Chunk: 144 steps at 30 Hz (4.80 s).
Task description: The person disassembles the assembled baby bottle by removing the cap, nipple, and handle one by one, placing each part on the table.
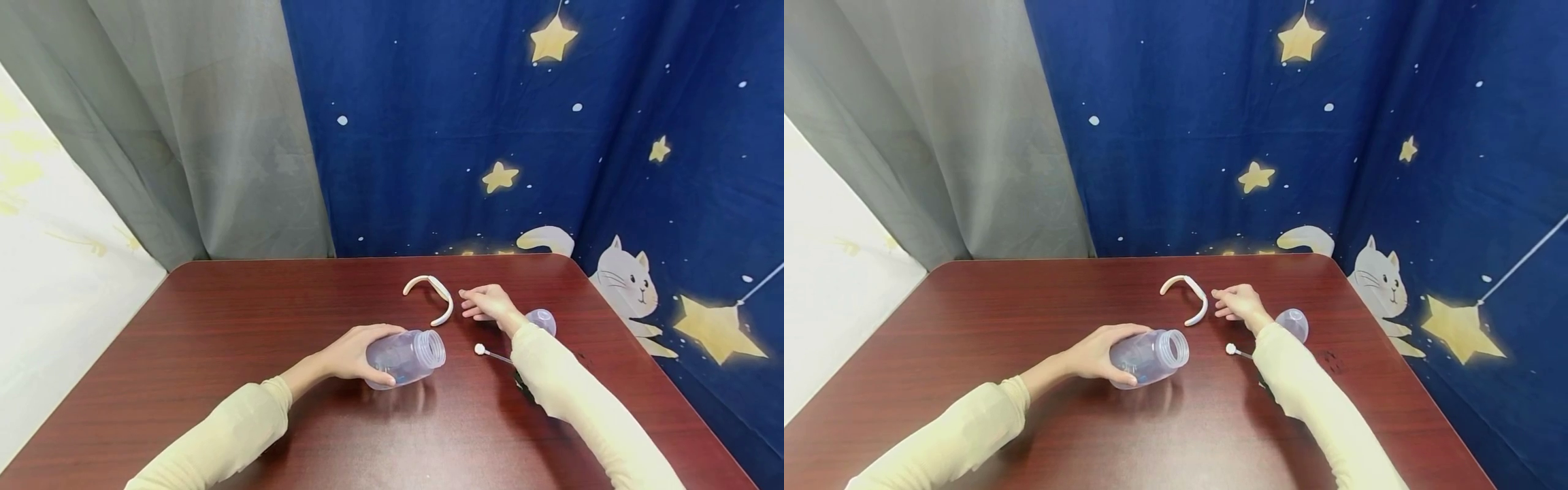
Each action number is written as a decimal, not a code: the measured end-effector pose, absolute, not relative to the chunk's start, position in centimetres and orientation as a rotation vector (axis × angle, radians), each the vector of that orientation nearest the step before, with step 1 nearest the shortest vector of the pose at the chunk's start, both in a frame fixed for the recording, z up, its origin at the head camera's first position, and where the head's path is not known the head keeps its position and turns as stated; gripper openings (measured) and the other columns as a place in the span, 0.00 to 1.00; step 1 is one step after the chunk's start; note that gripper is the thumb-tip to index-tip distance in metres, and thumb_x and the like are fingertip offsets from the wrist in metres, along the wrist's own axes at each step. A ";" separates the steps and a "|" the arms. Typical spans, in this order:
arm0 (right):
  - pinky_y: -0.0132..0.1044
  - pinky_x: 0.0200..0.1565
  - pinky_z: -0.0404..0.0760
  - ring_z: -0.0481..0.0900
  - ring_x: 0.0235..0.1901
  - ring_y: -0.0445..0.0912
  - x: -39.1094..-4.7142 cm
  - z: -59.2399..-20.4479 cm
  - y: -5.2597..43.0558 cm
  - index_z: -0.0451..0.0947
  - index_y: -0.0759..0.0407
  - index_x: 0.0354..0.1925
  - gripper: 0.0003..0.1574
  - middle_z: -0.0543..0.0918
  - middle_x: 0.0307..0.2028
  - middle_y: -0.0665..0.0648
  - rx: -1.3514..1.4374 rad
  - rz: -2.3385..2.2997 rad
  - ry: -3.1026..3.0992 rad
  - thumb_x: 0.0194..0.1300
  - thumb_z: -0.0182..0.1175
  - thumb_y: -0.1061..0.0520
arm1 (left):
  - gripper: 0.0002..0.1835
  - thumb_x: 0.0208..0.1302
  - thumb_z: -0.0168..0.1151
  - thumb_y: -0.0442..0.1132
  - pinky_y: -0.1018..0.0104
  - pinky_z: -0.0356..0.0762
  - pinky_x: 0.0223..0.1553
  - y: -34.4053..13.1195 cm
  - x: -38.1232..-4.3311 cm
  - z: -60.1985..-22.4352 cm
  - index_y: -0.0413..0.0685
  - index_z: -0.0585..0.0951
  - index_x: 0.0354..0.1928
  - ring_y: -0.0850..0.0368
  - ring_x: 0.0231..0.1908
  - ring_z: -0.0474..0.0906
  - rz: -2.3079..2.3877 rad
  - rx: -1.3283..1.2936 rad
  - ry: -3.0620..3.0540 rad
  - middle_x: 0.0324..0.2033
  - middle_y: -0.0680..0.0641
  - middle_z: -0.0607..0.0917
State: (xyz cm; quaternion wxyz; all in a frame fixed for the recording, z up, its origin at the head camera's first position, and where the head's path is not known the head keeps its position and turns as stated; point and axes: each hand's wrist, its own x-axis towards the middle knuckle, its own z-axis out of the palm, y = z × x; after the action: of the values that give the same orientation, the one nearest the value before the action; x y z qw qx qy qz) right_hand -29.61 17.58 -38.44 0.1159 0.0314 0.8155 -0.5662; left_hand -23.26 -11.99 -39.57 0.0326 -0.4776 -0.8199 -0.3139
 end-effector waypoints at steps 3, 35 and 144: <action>0.39 0.34 0.77 0.81 0.29 0.47 -29.0 -37.6 17.9 0.68 0.75 0.50 0.29 0.77 0.40 0.70 0.024 -1.622 2.437 0.61 0.54 0.51 | 0.40 0.38 0.67 0.61 0.69 0.68 0.41 -11.9 -23.1 -39.5 0.51 0.69 0.55 0.66 0.42 0.70 -0.981 -1.465 -2.525 0.47 0.58 0.74; 0.43 0.37 0.75 0.81 0.30 0.49 -25.9 -32.7 19.2 0.72 0.70 0.48 0.22 0.79 0.38 0.65 -0.304 -1.555 2.685 0.63 0.51 0.54 | 0.42 0.36 0.71 0.52 0.66 0.69 0.41 -11.6 -22.1 -38.1 0.52 0.65 0.57 0.64 0.41 0.69 -1.128 -1.383 -2.451 0.44 0.58 0.72; 0.39 0.33 0.74 0.80 0.25 0.39 -22.3 -34.7 17.8 0.78 0.58 0.41 0.17 0.82 0.32 0.53 -0.481 -1.513 2.966 0.59 0.57 0.49 | 0.39 0.39 0.70 0.54 0.68 0.66 0.47 -9.8 -21.2 -41.0 0.44 0.65 0.52 0.64 0.44 0.69 -1.156 -1.449 -2.568 0.41 0.53 0.73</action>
State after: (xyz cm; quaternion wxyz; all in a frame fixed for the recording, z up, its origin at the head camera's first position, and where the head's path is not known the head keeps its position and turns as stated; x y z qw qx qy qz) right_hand -22.29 17.81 -34.65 -0.1112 -0.1421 0.8762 -0.4469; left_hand -21.24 -9.79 -40.96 -0.0130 -0.4575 -0.8108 -0.3649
